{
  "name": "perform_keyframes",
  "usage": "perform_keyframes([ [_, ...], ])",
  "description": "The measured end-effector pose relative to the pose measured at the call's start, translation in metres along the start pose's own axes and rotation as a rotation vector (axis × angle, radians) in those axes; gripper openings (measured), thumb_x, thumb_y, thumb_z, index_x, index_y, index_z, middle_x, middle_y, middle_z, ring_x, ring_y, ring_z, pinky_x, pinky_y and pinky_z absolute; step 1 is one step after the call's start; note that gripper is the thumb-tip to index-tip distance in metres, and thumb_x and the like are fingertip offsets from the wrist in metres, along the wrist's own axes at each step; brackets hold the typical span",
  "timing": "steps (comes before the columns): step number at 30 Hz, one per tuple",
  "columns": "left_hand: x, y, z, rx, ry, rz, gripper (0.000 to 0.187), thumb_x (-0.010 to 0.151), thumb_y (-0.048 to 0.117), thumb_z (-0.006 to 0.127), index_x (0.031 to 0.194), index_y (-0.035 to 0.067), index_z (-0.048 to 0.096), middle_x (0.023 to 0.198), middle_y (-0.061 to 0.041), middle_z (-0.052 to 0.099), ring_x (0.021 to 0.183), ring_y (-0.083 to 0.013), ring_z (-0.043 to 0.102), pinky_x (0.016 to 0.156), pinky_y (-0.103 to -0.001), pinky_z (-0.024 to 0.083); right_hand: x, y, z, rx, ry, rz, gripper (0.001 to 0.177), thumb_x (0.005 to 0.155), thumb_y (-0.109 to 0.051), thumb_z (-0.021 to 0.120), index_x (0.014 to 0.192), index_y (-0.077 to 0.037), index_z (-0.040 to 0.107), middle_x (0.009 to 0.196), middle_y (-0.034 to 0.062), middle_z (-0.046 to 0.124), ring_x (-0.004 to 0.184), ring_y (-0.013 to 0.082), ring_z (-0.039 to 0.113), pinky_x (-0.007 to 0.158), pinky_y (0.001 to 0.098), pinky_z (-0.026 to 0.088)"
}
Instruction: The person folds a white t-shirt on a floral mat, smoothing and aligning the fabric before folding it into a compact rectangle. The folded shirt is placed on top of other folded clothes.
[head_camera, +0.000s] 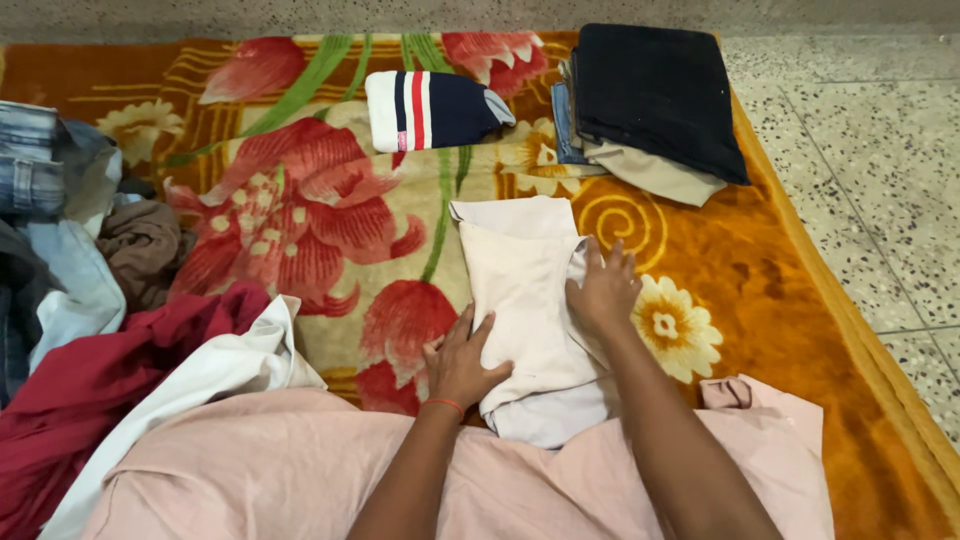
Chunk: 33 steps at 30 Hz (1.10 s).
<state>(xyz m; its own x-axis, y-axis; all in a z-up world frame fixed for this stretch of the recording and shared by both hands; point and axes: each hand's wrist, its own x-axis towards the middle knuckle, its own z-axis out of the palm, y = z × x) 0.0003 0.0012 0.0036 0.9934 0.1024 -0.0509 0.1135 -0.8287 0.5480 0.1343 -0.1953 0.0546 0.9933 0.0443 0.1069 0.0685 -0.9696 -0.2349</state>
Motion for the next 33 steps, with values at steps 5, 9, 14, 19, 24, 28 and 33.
perform_keyframes([
  [5, 0.002, 0.003, -0.001, 0.058, -0.059, -0.048, 0.104, 0.071, 0.054, 0.078, 0.159, 0.028, 0.030, 0.168, -0.007, 0.024, 0.149, -0.0204, 0.033, 0.110, -0.061, 0.025, -0.012, -0.025, 0.043, 0.060, 0.037, -0.479, 0.070, 0.092, -0.032, 0.054, 0.157, -0.010, 0.039, 0.168, 0.0142, 0.031, 0.161, 0.0287, 0.024, 0.128, 0.0536, 0.020],
  [9, 0.001, 0.004, 0.002, 0.063, -0.064, -0.063, 0.109, 0.072, 0.056, 0.077, 0.161, 0.029, 0.021, 0.168, -0.007, 0.024, 0.151, -0.0196, 0.031, 0.110, -0.064, 0.024, -0.030, -0.023, 0.076, 0.054, -0.203, -0.570, 0.078, 0.101, -0.054, 0.042, 0.160, -0.006, 0.026, 0.170, 0.0141, 0.019, 0.158, 0.0266, 0.011, 0.123, 0.0586, 0.008],
  [14, 0.003, -0.001, 0.006, 0.101, -0.091, -0.045, 0.108, 0.074, 0.058, 0.075, 0.161, 0.026, 0.020, 0.169, -0.008, 0.022, 0.151, -0.0205, 0.029, 0.110, -0.065, 0.023, -0.012, 0.014, 0.069, -0.121, -0.186, -0.264, 0.090, 0.096, -0.069, 0.034, 0.161, -0.008, 0.019, 0.171, 0.0086, 0.014, 0.158, 0.0227, 0.006, 0.121, 0.0634, -0.004],
  [19, 0.002, -0.002, 0.005, 0.081, -0.045, -0.012, 0.108, 0.073, 0.059, 0.074, 0.162, 0.026, 0.021, 0.169, -0.008, 0.022, 0.151, -0.0205, 0.030, 0.111, -0.062, 0.026, -0.008, 0.029, 0.059, -0.024, -0.019, -0.199, 0.086, 0.099, -0.066, 0.034, 0.161, -0.009, 0.022, 0.171, 0.0129, 0.012, 0.158, 0.0253, 0.005, 0.119, 0.0651, -0.005],
  [24, 0.006, -0.001, 0.001, 0.112, -0.117, -0.069, 0.107, 0.074, 0.061, 0.074, 0.161, 0.030, 0.020, 0.170, -0.002, 0.020, 0.152, -0.0181, 0.027, 0.110, -0.069, 0.023, -0.021, -0.004, 0.065, 0.097, -0.038, -0.572, 0.083, 0.099, -0.062, 0.037, 0.163, -0.011, 0.024, 0.172, 0.0124, 0.015, 0.158, 0.0258, 0.009, 0.122, 0.0612, 0.004],
  [28, 0.006, 0.001, 0.001, 0.109, -0.096, -0.060, 0.107, 0.074, 0.062, 0.074, 0.161, 0.031, 0.021, 0.170, -0.002, 0.021, 0.152, -0.0174, 0.028, 0.109, -0.066, 0.026, -0.039, -0.020, 0.066, 0.066, -0.224, -0.634, 0.078, 0.102, -0.058, 0.036, 0.163, -0.010, 0.024, 0.173, 0.0124, 0.016, 0.160, 0.0269, 0.009, 0.124, 0.0615, 0.007],
  [33, 0.008, -0.001, 0.002, 0.119, -0.070, -0.045, 0.106, 0.073, 0.063, 0.074, 0.161, 0.030, 0.022, 0.170, -0.003, 0.021, 0.152, -0.0164, 0.028, 0.111, -0.064, 0.026, -0.029, -0.010, 0.046, -0.006, -0.251, -0.370, 0.087, 0.098, -0.063, 0.038, 0.161, -0.006, 0.019, 0.170, 0.0124, 0.013, 0.158, 0.0251, 0.007, 0.120, 0.0609, 0.003],
])
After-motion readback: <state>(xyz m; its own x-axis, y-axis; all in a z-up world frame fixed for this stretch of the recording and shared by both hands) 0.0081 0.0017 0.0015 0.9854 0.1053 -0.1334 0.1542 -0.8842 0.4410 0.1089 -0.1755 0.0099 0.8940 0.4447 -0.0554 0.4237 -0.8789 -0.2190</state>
